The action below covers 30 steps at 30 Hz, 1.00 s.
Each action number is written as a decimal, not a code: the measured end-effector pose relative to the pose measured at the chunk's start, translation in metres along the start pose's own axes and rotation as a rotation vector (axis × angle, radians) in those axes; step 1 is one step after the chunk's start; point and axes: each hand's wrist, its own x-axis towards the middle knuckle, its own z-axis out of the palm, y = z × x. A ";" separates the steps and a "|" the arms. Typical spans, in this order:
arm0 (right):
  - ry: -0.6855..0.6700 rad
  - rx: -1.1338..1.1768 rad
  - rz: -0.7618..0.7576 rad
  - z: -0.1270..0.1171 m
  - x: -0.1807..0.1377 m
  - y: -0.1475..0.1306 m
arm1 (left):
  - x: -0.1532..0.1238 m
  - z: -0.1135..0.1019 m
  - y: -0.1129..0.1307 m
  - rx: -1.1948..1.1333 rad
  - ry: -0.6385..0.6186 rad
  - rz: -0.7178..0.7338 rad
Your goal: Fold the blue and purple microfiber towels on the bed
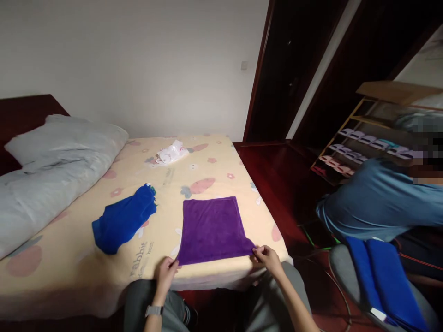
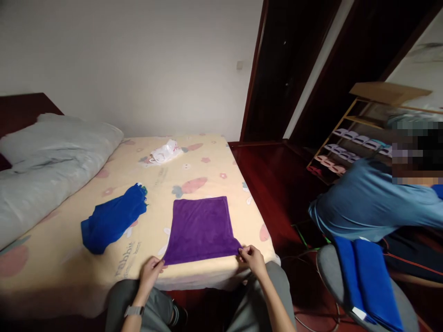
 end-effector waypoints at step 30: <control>0.029 -0.362 -0.229 0.028 0.143 -0.059 | 0.110 0.041 0.056 0.615 0.047 0.204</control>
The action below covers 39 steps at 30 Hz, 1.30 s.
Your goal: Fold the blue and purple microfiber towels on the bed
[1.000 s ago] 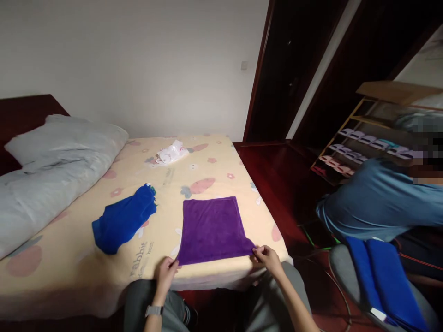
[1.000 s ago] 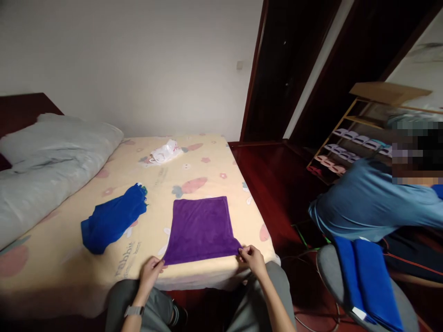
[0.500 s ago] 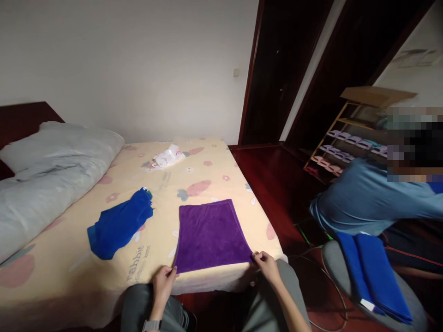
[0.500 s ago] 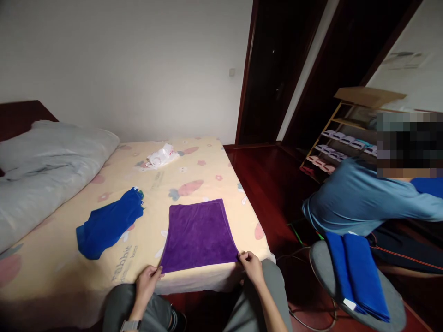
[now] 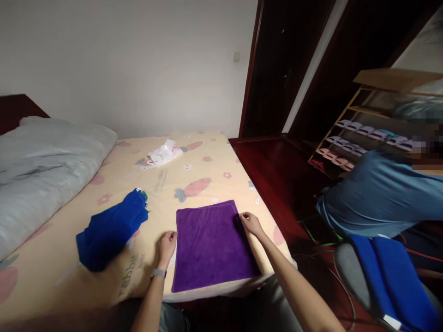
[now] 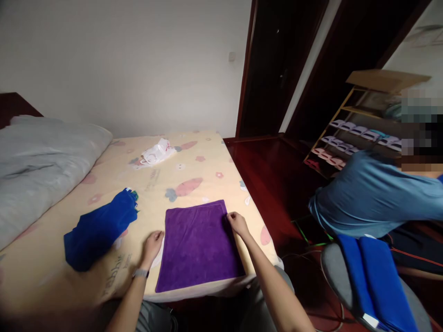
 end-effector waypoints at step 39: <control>-0.141 -0.391 -0.451 -0.023 -0.184 0.078 | -0.145 -0.009 -0.087 0.385 -0.091 0.831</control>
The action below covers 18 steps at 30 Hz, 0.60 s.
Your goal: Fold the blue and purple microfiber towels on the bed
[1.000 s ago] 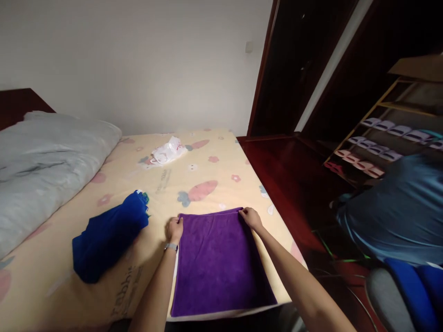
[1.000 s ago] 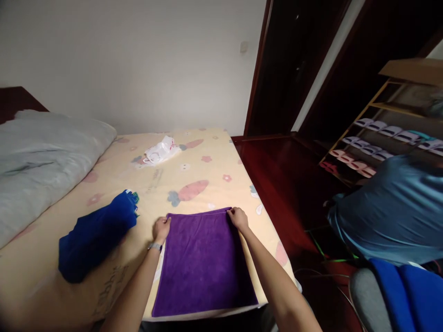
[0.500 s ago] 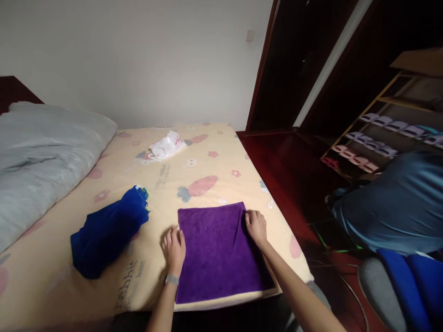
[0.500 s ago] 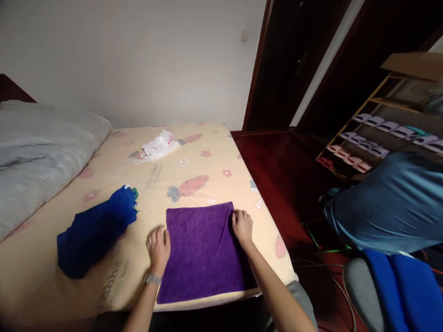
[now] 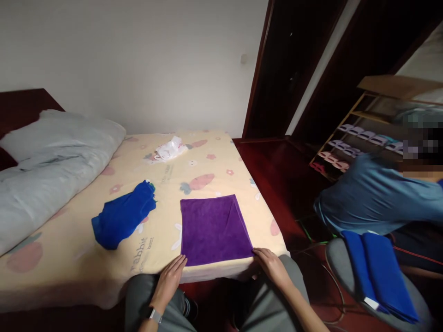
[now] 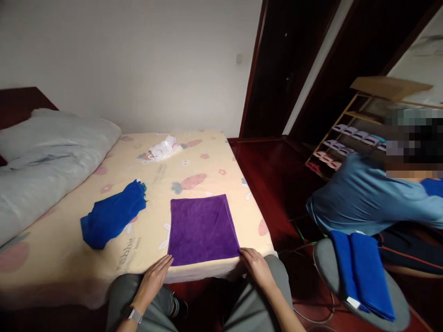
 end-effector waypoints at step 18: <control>-0.172 -0.148 -0.217 -0.014 0.027 -0.018 | 0.024 -0.025 0.022 0.032 -0.068 0.008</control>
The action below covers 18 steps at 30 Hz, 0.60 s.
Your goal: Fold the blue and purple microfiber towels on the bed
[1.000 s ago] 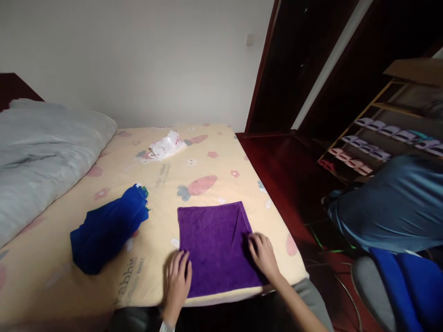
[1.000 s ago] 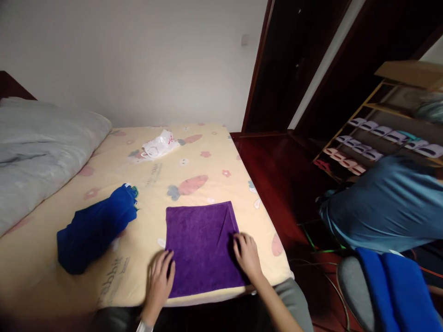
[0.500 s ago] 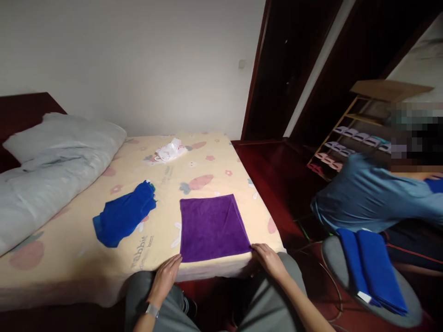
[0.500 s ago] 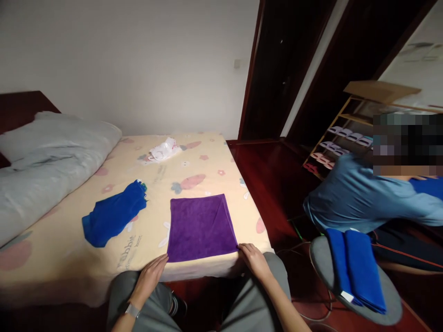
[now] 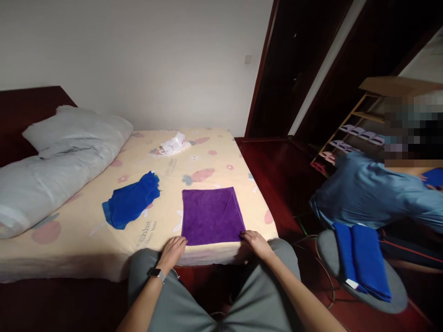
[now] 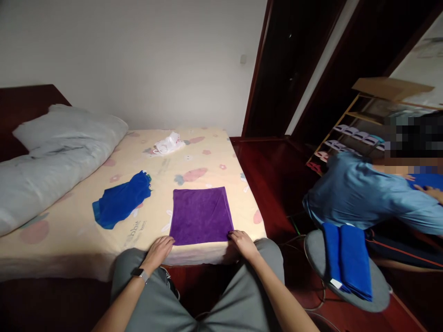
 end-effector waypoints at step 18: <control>-0.028 0.083 0.087 -0.003 -0.004 -0.009 | 0.001 -0.004 0.005 -0.109 -0.081 -0.121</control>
